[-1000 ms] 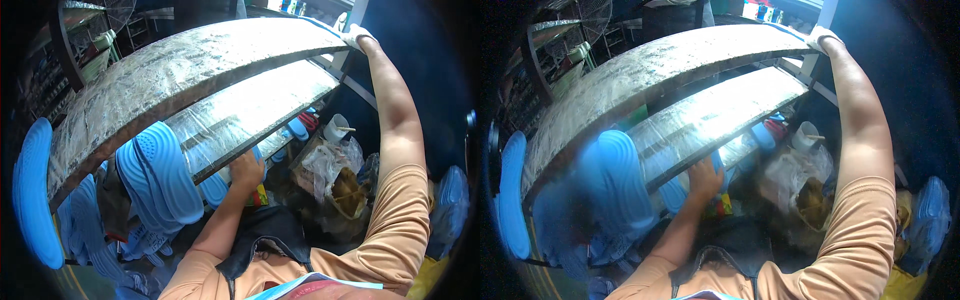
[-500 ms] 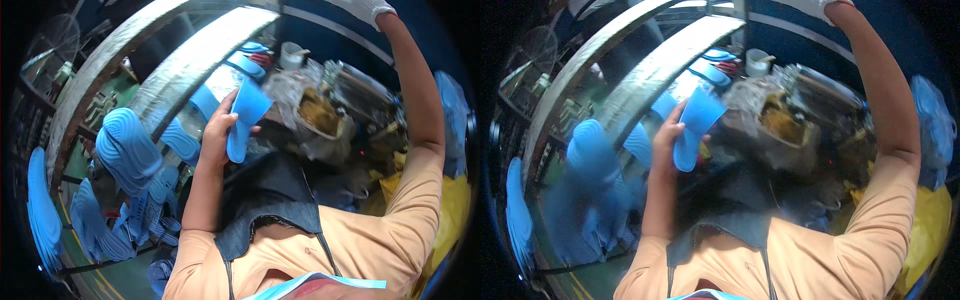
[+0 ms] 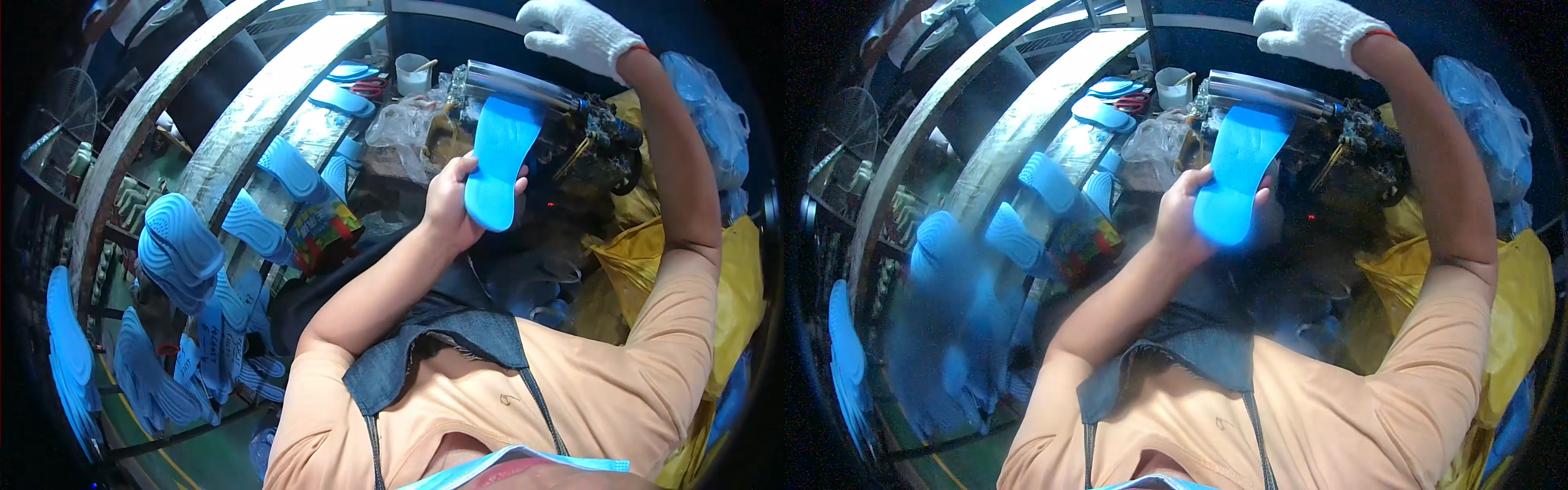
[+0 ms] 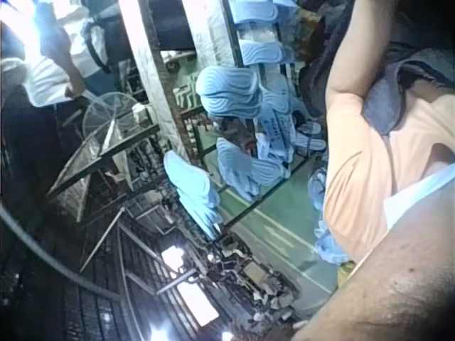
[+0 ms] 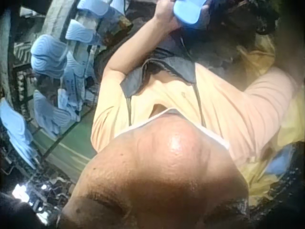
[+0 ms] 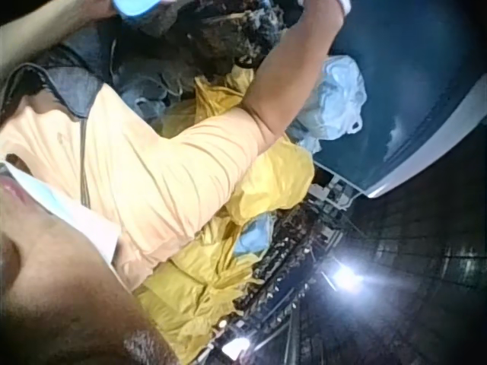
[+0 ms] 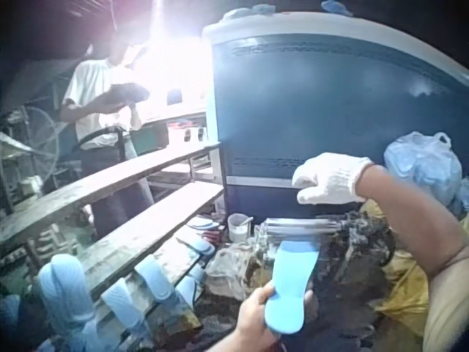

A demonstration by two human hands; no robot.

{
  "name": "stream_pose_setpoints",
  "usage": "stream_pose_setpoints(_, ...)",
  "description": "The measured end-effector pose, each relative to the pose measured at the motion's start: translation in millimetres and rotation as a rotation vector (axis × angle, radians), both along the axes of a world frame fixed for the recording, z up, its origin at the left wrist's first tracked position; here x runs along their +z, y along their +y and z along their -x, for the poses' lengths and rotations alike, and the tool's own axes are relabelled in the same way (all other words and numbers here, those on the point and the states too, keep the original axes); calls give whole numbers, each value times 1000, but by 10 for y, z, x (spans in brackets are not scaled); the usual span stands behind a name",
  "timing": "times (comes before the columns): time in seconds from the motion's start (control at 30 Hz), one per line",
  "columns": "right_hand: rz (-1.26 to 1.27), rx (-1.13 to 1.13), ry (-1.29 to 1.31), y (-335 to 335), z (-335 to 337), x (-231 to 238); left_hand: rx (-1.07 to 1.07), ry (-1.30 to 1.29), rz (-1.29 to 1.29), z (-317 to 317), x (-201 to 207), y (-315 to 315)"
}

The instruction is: The person picks up blue insoles from a plastic bag and places them onto a metal rack. They handle the insoles one by one, briefly inspecting them before stacking them on the rack.

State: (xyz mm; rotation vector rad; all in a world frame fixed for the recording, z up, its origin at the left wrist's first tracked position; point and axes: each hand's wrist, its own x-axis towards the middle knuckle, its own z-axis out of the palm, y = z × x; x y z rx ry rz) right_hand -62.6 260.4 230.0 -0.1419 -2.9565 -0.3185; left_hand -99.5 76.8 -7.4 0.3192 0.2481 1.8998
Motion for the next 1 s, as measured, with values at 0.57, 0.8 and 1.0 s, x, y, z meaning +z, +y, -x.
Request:
stream_pose_setpoints(0.57, 789, -290, -509, 1085, 684, -818, 1263, 1550, 2011, 1660, -770, -1944)
stream_pose_setpoints(0.8, 483, -105, -108, 1075, 1133, -471, 1429, 1321, 1809, 2113, -1319, -2603)
stream_pose_setpoints(1.0, 732, 144, 227, 365, 1779, 293, 1323, 1490, 2071, 2011, -1223, -2601)
